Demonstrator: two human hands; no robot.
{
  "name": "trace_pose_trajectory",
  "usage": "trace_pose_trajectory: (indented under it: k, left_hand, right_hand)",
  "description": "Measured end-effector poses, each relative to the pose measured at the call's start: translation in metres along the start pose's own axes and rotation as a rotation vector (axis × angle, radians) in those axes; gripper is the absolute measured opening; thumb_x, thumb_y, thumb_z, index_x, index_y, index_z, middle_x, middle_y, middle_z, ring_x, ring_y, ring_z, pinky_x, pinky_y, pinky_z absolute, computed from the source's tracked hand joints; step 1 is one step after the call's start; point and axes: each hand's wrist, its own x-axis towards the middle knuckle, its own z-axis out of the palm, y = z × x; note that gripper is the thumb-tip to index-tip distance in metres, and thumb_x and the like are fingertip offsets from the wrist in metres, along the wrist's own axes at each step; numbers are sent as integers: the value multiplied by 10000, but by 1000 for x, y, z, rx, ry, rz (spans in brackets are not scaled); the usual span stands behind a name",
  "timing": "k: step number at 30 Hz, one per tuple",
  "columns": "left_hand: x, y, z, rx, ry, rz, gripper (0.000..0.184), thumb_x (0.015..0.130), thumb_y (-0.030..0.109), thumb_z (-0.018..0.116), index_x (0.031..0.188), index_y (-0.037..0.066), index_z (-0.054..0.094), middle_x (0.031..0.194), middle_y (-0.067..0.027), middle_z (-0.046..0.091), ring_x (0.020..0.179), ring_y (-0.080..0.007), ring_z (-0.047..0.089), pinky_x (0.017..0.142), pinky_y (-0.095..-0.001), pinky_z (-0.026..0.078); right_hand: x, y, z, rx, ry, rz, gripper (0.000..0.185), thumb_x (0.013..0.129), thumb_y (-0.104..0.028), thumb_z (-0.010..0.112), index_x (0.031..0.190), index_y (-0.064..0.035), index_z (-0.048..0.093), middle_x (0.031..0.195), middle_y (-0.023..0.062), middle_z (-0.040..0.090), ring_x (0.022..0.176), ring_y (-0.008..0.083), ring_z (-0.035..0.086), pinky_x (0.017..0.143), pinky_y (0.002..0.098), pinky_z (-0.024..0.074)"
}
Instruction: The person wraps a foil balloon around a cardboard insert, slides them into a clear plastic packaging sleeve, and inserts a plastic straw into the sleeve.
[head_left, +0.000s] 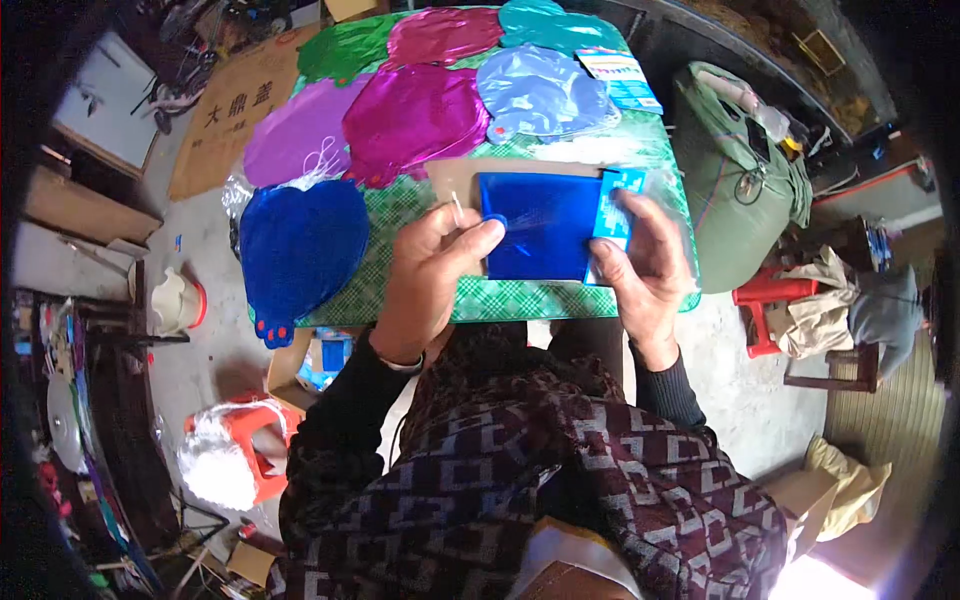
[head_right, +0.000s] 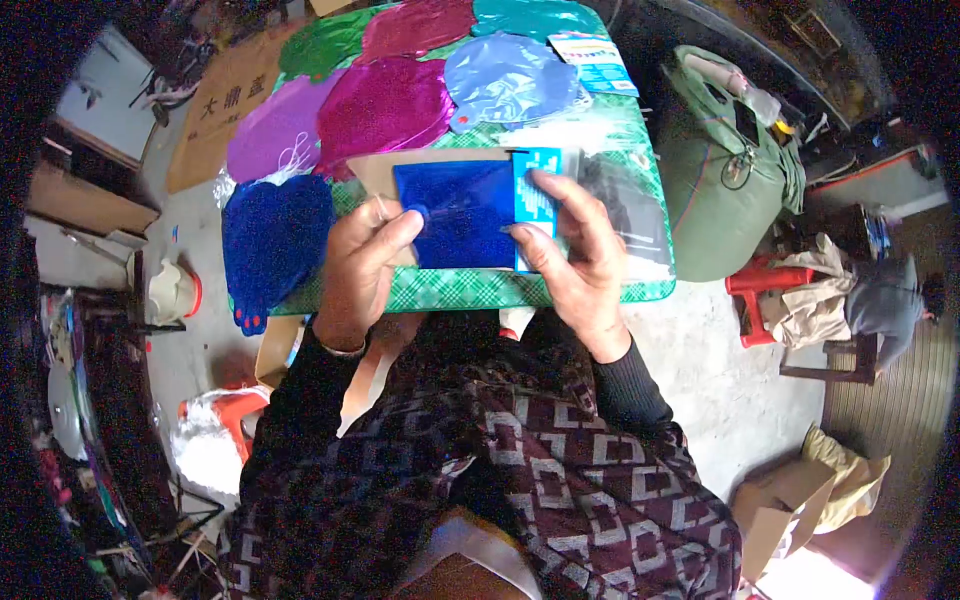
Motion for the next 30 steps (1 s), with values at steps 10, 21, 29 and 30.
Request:
trace_pose_trajectory:
  k: [10,21,29,30]
  left_hand:
    - [-1,-2,6,-22,35,93,53,925,53,683,929,12,651,781,17,594,700,-77,482,702,-230,393]
    - [-3,-4,7,83,59,60,68,924,61,695,955,13,659,862,-12,636,756,-84,516,730,-231,413]
    - [-2,-2,13,257,70,98,65,917,70,699,940,20,664,842,2,634,743,-85,514,726,-236,415]
    - [-3,-2,13,249,69,82,63,917,72,698,938,23,664,844,3,633,744,-84,513,726,-235,413]
  right_hand:
    - [-2,-9,4,304,95,165,755,872,57,719,1502,-82,328,950,58,628,693,82,553,615,173,460]
    - [-2,-11,-1,298,81,270,568,912,34,685,1424,-27,446,920,32,638,701,66,554,624,171,443]
    - [-5,-3,-13,216,46,368,354,934,18,674,1277,21,587,925,18,663,716,43,541,638,156,432]
    - [-5,-3,-13,220,48,369,344,935,12,676,1268,19,591,916,15,662,713,42,538,637,155,430]
